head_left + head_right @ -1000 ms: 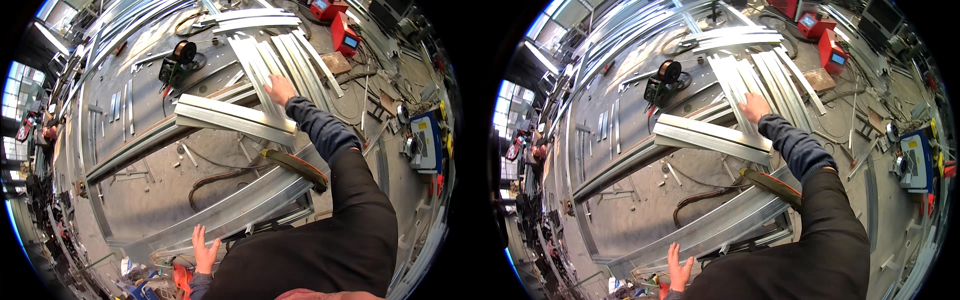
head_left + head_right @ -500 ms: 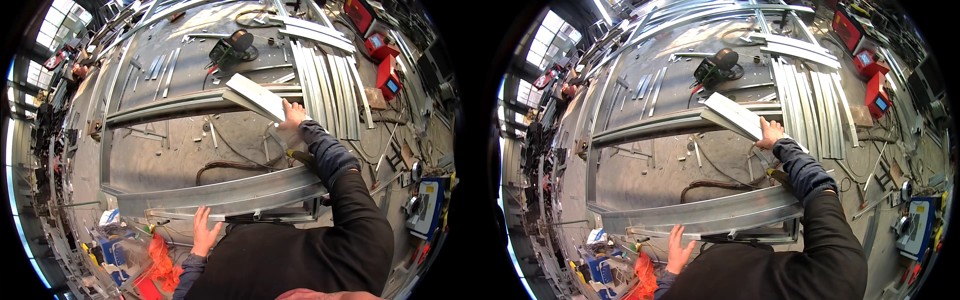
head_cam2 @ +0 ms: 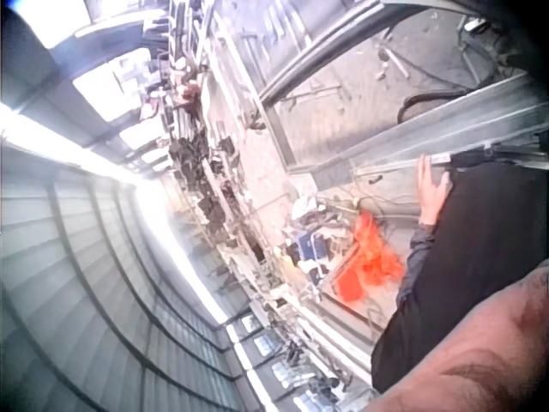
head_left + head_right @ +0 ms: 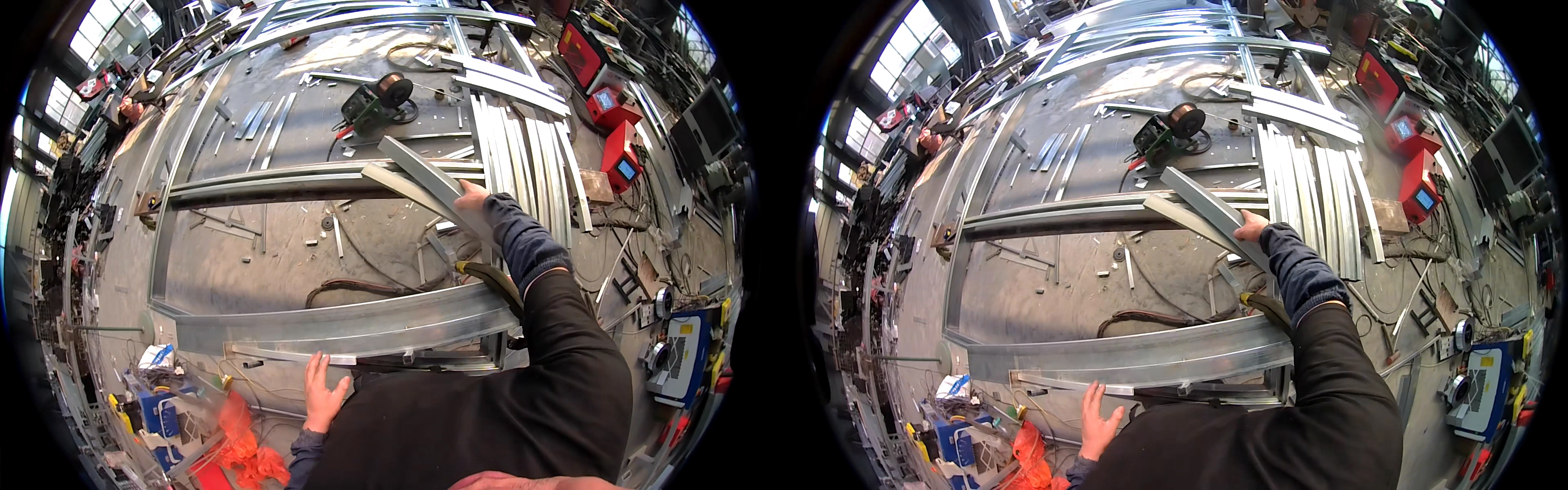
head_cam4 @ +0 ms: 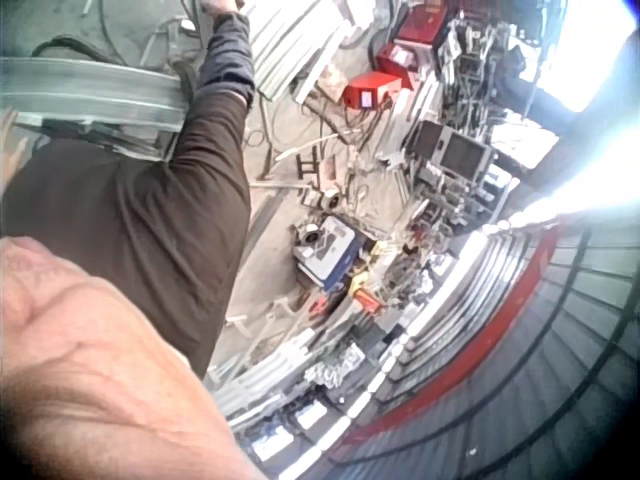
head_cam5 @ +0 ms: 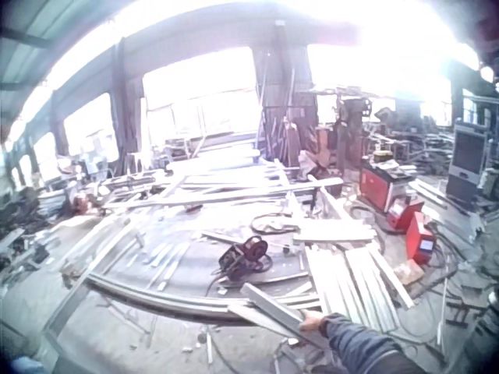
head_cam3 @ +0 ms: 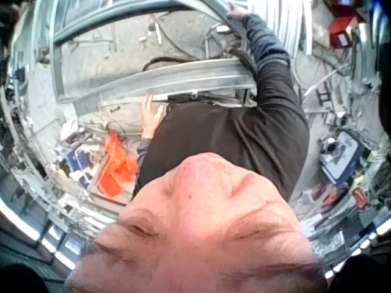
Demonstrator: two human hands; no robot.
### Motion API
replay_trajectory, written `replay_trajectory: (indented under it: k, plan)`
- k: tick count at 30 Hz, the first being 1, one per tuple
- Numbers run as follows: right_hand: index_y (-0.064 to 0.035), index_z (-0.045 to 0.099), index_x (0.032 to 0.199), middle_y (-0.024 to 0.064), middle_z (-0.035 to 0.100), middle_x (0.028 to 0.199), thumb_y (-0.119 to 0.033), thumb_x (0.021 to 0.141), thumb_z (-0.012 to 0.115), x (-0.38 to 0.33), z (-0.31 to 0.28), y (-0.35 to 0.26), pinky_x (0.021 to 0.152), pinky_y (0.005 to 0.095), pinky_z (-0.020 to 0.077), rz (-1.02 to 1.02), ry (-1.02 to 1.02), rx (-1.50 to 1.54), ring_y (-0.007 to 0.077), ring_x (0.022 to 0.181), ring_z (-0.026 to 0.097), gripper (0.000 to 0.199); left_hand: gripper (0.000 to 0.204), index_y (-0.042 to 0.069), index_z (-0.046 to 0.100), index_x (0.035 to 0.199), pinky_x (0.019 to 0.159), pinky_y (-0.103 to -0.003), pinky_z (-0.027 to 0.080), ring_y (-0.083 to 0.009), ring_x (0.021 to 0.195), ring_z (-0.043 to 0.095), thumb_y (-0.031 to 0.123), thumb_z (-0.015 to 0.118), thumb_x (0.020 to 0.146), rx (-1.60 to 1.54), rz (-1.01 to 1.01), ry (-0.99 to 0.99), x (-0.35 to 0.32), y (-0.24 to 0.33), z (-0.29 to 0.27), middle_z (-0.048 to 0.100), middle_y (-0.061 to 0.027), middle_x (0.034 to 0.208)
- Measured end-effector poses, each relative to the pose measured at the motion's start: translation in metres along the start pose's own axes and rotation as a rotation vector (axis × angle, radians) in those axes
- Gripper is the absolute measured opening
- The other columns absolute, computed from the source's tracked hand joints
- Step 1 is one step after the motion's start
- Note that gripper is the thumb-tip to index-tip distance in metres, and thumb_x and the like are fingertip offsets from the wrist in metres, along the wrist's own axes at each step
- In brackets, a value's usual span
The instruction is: The person aligns and welds metal frame components using a handheld welding torch. They repeatedly position the pieces, weld along seams, and adjust the frame orientation to complete the assembly.
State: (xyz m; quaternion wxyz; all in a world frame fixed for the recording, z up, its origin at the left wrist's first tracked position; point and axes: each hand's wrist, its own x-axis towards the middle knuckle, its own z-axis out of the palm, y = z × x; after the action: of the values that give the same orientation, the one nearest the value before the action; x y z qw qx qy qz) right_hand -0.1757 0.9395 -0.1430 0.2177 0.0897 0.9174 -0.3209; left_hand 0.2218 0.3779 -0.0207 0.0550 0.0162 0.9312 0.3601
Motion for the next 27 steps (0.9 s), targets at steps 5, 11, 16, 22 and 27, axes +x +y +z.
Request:
replay_trajectory:
  k: [5,11,16,22,27]
  plan:
    - [0.0013,0.058,0.15,0.0279,0.073,0.136,-0.044,0.077,0.087,0.002,0.009,-0.001,0.109,0.0439,0.0554,-0.009,0.022,0.015,0.0404,0.127,0.072,0.091,0.071,-0.004,0.062,0.15,0.127,-0.052,0.039,-0.0443,0.155,0.047,0.031,0.086,0.093,0.009,-0.016,0.023,-0.009,-0.003,0.004,0.052,-0.0241,0.164]
    - [0.0052,0.075,0.132,0.0243,0.079,0.123,-0.047,0.075,0.096,0.019,-0.013,-0.004,0.105,0.0428,0.058,-0.073,-0.046,-0.091,0.035,0.117,0.076,0.081,0.07,-0.002,0.065,0.148,0.127,-0.053,0.04,-0.0454,0.154,0.047,0.03,0.088,0.09,0.007,-0.032,0.091,-0.018,-0.004,0.006,0.055,-0.024,0.162]
    - [0.0056,0.077,0.117,0.0147,0.08,0.105,-0.031,0.083,0.091,0.014,-0.022,0.017,0.085,0.042,0.0611,-0.098,-0.005,0.077,0.0247,0.095,0.075,0.052,0.066,0.0,0.066,0.148,0.127,-0.051,0.041,-0.0425,0.154,0.048,0.032,0.085,0.094,-0.019,0.019,0.097,-0.005,0.007,-0.001,0.056,-0.0229,0.162]
    - [0.0081,0.07,0.122,0.0133,0.076,0.104,-0.013,0.088,0.082,-0.043,-0.039,-0.031,0.082,0.0378,0.0598,-0.231,-0.17,0.279,0.0222,0.089,0.073,0.042,0.062,0.003,0.066,0.149,0.121,-0.049,0.048,-0.0385,0.146,0.056,0.029,0.084,0.096,-0.049,0.013,0.113,-0.01,0.0,0.004,0.061,-0.0187,0.157]
    - [0.0077,0.066,0.127,0.0127,0.076,0.106,-0.013,0.088,0.079,-0.13,-0.024,-0.097,0.082,0.0333,0.0596,-0.298,-0.312,0.346,0.0187,0.091,0.073,0.046,0.048,0.002,0.069,0.14,0.091,-0.036,0.061,-0.0216,0.102,0.075,0.019,0.083,0.097,-0.643,-0.363,0.006,-0.003,-0.003,0.014,0.072,-0.0151,0.128]
